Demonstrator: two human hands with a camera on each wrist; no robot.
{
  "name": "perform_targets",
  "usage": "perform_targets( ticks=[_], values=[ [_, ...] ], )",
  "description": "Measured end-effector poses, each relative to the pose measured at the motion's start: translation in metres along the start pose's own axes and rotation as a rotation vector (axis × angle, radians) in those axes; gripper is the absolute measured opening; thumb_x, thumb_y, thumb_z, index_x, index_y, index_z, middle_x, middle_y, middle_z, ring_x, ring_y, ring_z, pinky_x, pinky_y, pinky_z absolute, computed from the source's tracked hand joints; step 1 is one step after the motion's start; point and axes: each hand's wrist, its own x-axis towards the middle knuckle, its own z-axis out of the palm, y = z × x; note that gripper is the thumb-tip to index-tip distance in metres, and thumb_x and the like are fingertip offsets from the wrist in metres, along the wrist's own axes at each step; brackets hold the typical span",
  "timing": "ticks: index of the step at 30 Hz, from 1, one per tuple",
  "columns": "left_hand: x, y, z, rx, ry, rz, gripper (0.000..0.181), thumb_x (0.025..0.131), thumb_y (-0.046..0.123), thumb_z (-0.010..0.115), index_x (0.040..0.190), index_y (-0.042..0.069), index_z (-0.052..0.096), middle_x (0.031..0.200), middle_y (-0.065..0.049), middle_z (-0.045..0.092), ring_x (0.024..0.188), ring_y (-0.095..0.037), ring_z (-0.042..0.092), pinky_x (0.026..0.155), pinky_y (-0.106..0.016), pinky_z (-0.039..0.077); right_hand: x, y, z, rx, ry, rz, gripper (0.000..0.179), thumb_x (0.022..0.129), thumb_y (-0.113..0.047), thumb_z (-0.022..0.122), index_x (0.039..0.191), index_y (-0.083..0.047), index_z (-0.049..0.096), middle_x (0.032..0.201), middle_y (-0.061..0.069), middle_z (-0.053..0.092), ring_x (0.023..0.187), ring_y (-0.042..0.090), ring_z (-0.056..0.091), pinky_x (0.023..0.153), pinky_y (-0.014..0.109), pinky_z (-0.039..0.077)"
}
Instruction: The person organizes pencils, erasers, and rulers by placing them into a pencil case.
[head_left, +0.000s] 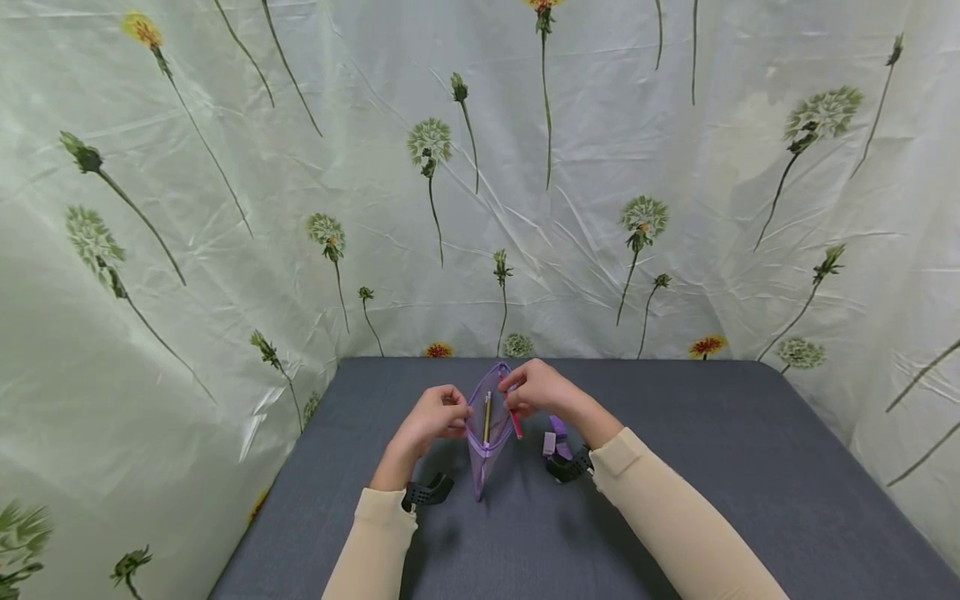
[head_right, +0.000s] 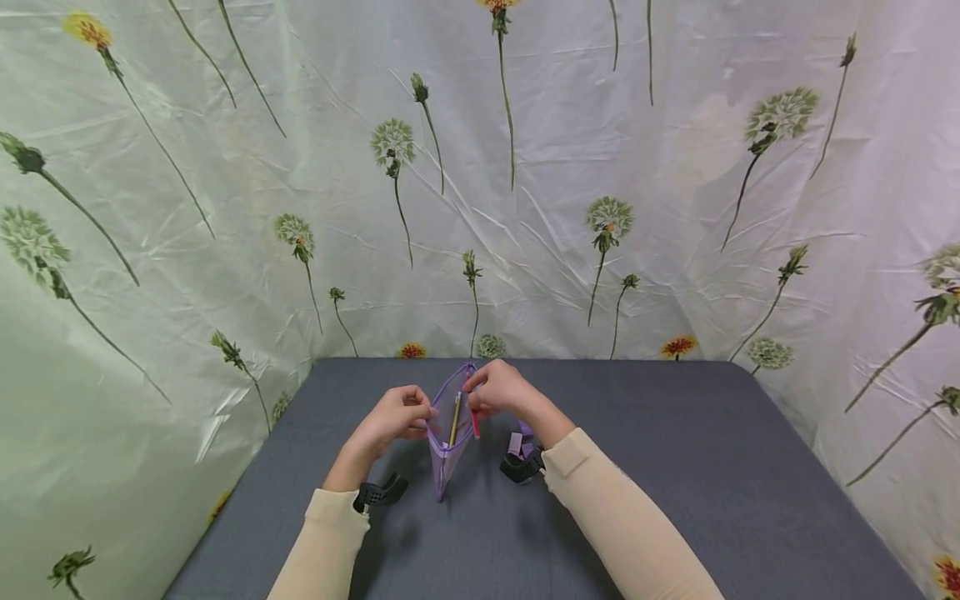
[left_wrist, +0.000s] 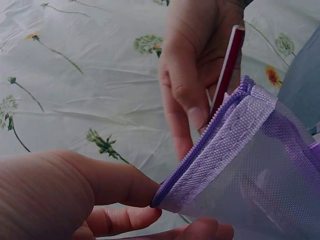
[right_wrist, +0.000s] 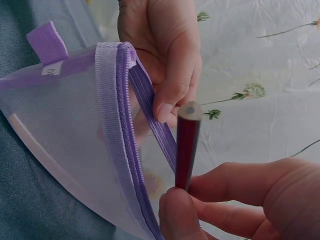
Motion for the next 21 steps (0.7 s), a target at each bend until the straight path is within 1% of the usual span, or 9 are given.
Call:
perform_targets(
  ticks=[5, 9, 11, 14, 18, 21],
  values=[
    [-0.001, 0.001, 0.003, 0.006, -0.009, 0.011, 0.008, 0.097, 0.006, 0.06, 0.092, 0.0, 0.058, 0.096, -0.016, 0.067, 0.069, -0.021, 0.065, 0.067, -0.038, 0.06, 0.003, -0.001, 0.005, -0.034, 0.018, -0.011, 0.028, 0.084, 0.003, 0.073, 0.111, 0.0, 0.074, 0.1, 0.015, 0.069, 0.067, 0.019, 0.07, 0.065, 0.035, 0.06],
    [-0.002, 0.001, 0.004, 0.01, -0.008, 0.021, 0.009, 0.096, 0.007, 0.061, 0.093, 0.0, 0.057, 0.098, -0.018, 0.067, 0.069, -0.021, 0.065, 0.069, -0.041, 0.061, 0.006, 0.001, 0.009, -0.071, 0.028, -0.027, 0.027, 0.082, 0.003, 0.074, 0.108, 0.0, 0.075, 0.101, 0.014, 0.071, 0.065, 0.019, 0.071, 0.066, 0.037, 0.061],
    [-0.002, 0.001, 0.004, 0.009, -0.008, 0.024, 0.009, 0.096, 0.007, 0.062, 0.093, 0.0, 0.057, 0.099, -0.018, 0.067, 0.07, -0.021, 0.065, 0.07, -0.042, 0.061, 0.008, 0.002, 0.011, -0.082, 0.035, -0.025, 0.025, 0.081, 0.003, 0.075, 0.106, 0.0, 0.075, 0.098, 0.012, 0.07, 0.064, 0.019, 0.07, 0.067, 0.037, 0.061],
    [-0.002, 0.002, 0.005, 0.011, -0.007, 0.027, 0.009, 0.095, 0.007, 0.062, 0.092, 0.0, 0.057, 0.099, -0.018, 0.067, 0.071, -0.023, 0.066, 0.07, -0.043, 0.061, 0.009, 0.003, 0.013, -0.089, 0.043, -0.021, 0.023, 0.081, 0.002, 0.075, 0.104, -0.001, 0.076, 0.096, 0.011, 0.069, 0.064, 0.019, 0.07, 0.064, 0.035, 0.061],
    [-0.002, 0.002, 0.005, 0.012, -0.002, 0.024, 0.008, 0.096, 0.006, 0.062, 0.092, 0.0, 0.057, 0.098, -0.018, 0.067, 0.073, -0.026, 0.066, 0.069, -0.041, 0.061, 0.009, 0.003, 0.015, -0.087, 0.053, -0.019, 0.022, 0.08, 0.002, 0.075, 0.102, 0.0, 0.076, 0.094, 0.01, 0.069, 0.064, 0.021, 0.071, 0.062, 0.033, 0.06],
    [-0.002, 0.002, 0.005, 0.008, -0.003, 0.022, 0.008, 0.096, 0.005, 0.061, 0.091, 0.0, 0.057, 0.097, -0.017, 0.067, 0.073, -0.026, 0.066, 0.067, -0.04, 0.061, 0.009, 0.004, 0.017, -0.096, 0.069, -0.024, 0.018, 0.081, 0.0, 0.075, 0.099, -0.001, 0.077, 0.091, 0.009, 0.07, 0.065, 0.022, 0.071, 0.061, 0.032, 0.06]
  ],
)
